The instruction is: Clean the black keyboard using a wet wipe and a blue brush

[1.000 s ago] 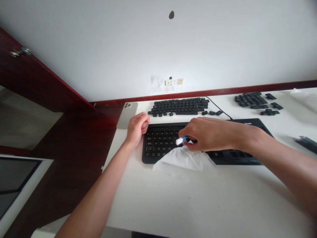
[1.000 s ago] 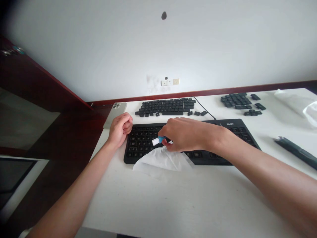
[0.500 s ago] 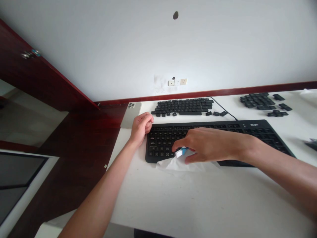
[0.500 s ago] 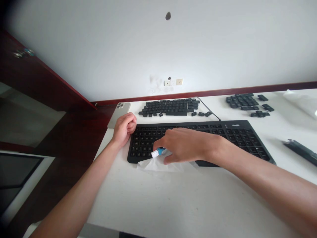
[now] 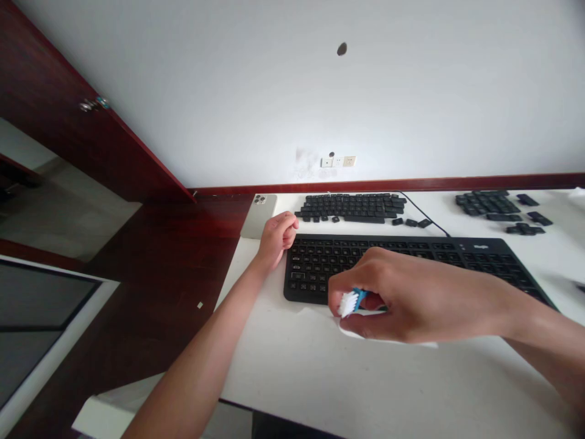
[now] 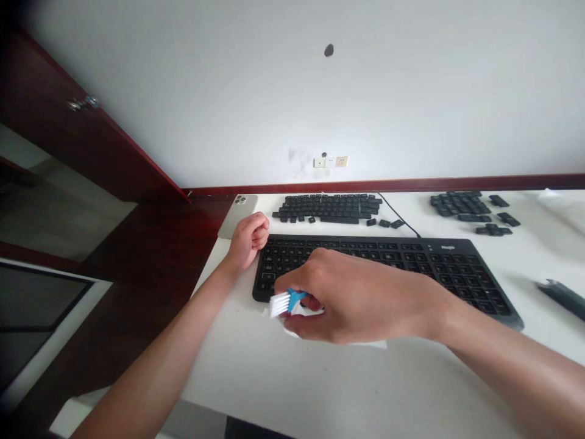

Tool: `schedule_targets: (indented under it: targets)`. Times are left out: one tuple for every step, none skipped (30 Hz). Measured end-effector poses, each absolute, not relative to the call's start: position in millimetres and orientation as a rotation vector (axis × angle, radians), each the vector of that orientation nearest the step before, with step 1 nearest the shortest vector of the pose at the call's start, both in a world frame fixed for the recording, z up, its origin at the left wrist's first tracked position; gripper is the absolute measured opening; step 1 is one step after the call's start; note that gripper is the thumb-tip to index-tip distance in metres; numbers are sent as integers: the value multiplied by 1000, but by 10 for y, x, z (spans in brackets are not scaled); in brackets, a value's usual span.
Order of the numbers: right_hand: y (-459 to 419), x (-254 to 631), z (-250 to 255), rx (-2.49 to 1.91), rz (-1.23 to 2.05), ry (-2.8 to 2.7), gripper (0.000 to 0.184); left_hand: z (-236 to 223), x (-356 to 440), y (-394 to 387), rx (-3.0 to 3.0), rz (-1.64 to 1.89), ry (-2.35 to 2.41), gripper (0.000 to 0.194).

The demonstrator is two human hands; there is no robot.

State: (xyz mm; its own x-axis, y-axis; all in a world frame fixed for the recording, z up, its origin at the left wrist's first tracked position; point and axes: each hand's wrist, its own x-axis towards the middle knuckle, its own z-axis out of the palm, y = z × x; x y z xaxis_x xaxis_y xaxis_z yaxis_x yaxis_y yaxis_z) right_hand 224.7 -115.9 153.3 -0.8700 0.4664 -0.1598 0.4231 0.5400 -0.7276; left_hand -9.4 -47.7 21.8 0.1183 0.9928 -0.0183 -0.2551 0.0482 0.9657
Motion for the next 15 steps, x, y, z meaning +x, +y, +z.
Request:
schedule_targets:
  targets:
    - [-1187, 2206, 1592, -810, 1303, -2651, 11, 221, -100, -473, 1027, 1213, 933, 28]
    - [-1204, 2168, 1642, -861, 1338, -2585, 12, 224, -108, -469, 1011, 1216, 914, 29]
    - [-1204, 2134, 1680, -930, 1359, -2515, 14, 226, -117, -468, 995, 1223, 894, 30]
    - [-1187, 2105, 1700, -1009, 1367, -2445, 17, 229, -128, -469, 976, 1227, 876, 31]
    - [-1152, 2082, 1699, -1085, 1374, -2379, 21, 234, -140, -474, 953, 1225, 861, 32]
    - [-1100, 2067, 1676, -1153, 1379, -2319, 26, 239, -154, -480, 923, 1222, 850, 32]
    - [-1033, 2062, 1630, -1213, 1374, -2271, 29, 245, -168, -487, 888, 1205, 845, 32]
    - [-954, 2067, 1564, -1266, 1362, -2245, 31, 252, -183, -492, 856, 1186, 844, 32]
    - [-868, 2082, 1481, -1326, 1333, -2240, 33, 258, -199, -493, 823, 1184, 852, 31]
    - [-781, 2107, 1387, -1402, 1274, -2267, 34, 262, -215, -489, 783, 1199, 859, 30]
    - [-698, 2140, 1291, -1496, 1190, -2323, 35, 264, -231, -478, 742, 1232, 862, 28]
    - [-623, 2178, 1201, -1605, 1072, -2386, 36, 264, -247, -462, 689, 1280, 851, 27]
    - [-561, 2217, 1123, -1690, 931, -2448, 35, 261, -263, -442, 637, 1308, 815, 25]
    - [-515, 2253, 1065, -1740, 770, -2490, 35, 258, -278, -421, 585, 1333, 769, 24]
    - [-484, 2284, 1030, -1753, 621, -2507, 35, 254, -292, -404, 540, 1333, 717, 23]
